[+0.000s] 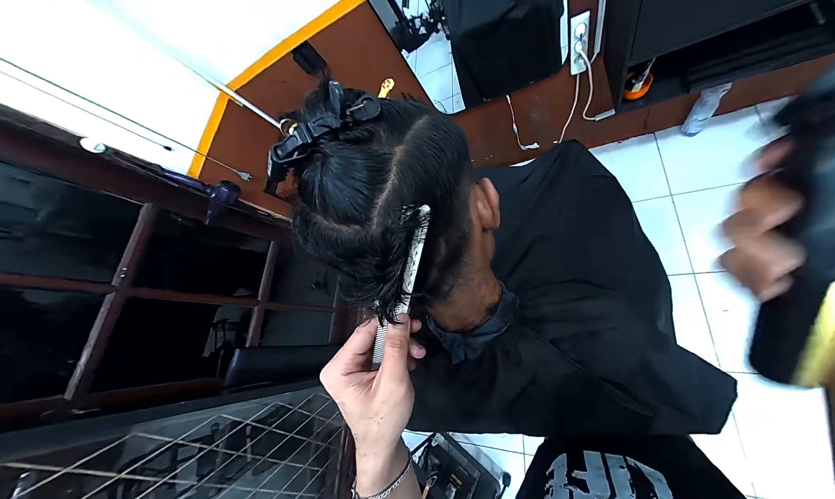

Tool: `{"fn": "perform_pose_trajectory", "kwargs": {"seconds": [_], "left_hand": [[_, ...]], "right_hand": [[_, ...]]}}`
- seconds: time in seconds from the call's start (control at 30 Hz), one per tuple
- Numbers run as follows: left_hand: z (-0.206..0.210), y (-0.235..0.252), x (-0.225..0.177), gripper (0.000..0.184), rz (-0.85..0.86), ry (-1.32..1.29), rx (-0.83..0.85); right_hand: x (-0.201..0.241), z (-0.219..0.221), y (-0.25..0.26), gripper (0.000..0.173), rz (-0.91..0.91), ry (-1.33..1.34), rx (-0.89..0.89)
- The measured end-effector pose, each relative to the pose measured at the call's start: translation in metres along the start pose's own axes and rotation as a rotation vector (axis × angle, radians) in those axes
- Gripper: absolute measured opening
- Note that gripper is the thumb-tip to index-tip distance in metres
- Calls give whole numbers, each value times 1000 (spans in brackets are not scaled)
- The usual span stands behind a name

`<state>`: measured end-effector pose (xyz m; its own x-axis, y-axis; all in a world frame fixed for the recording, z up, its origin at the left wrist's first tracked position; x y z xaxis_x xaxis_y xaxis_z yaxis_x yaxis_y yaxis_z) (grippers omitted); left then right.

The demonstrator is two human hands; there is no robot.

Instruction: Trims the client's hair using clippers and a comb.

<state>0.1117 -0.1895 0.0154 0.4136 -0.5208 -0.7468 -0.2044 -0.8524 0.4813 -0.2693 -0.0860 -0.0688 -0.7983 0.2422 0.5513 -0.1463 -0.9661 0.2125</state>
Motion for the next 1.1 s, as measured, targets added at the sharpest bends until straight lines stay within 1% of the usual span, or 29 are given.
{"fn": "perform_pose_trajectory", "kwargs": {"seconds": [0.03,0.07,0.1,0.13,0.17,0.23,0.27,0.37,0.43,0.53,0.63,0.67,0.73,0.8,0.87,0.9,0.93,1.0,1.1], "left_hand": [[0,0,-1,15,0,1,0],[-1,0,-1,16,0,2,1],[-1,1,-1,16,-2,6,1],[0,1,-1,16,-3,7,3],[0,1,-1,16,-4,9,4],[-1,1,0,15,0,13,7],[-2,1,0,15,0,14,7],[-1,1,1,15,-10,9,7],[-1,1,1,15,-10,7,8],[-1,2,2,15,1,0,11],[-4,1,1,15,31,-29,19],[-7,0,-1,15,54,-55,28],[-17,-1,-5,15,97,-161,19],[-27,-6,-8,16,113,-238,31],[-17,-16,1,15,57,-164,157],[-5,-23,11,15,15,-92,245],[8,-30,22,16,-26,-45,318],[25,-35,42,16,-114,3,366],[31,-28,51,16,-187,4,371]], "right_hand": [[-40,30,0,36,151,-102,-56],[-75,52,-1,28,290,-271,-78],[-103,69,1,22,405,-454,-39],[-125,82,4,21,498,-624,44],[-142,91,7,23,587,-771,127],[-165,101,14,32,716,-982,244],[-170,104,19,35,742,-1066,270],[-172,110,30,38,776,-1200,268],[-170,115,35,39,757,-1219,241],[-164,125,41,35,617,-1210,227],[-166,121,42,36,592,-1258,236],[-164,121,40,34,564,-1239,215],[-157,119,34,31,502,-1094,163],[-144,114,24,25,429,-860,84],[-116,104,18,18,256,-620,-22],[-101,99,16,19,168,-540,-68],[-87,96,15,21,98,-492,-101],[-72,93,14,25,39,-446,-146],[-77,92,10,27,70,-408,-160]]}}
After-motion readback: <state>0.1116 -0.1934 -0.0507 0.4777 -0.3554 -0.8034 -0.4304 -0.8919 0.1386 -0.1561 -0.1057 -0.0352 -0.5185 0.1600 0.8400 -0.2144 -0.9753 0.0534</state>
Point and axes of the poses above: each hand's wrist, its own y-axis towards the middle knuckle, its own z-axis out of the palm, x = y × z, the point moved 10 cm from there along y, towards the middle knuckle, and after that the axes turned 5 degrees about y, right-handed, at the moved point
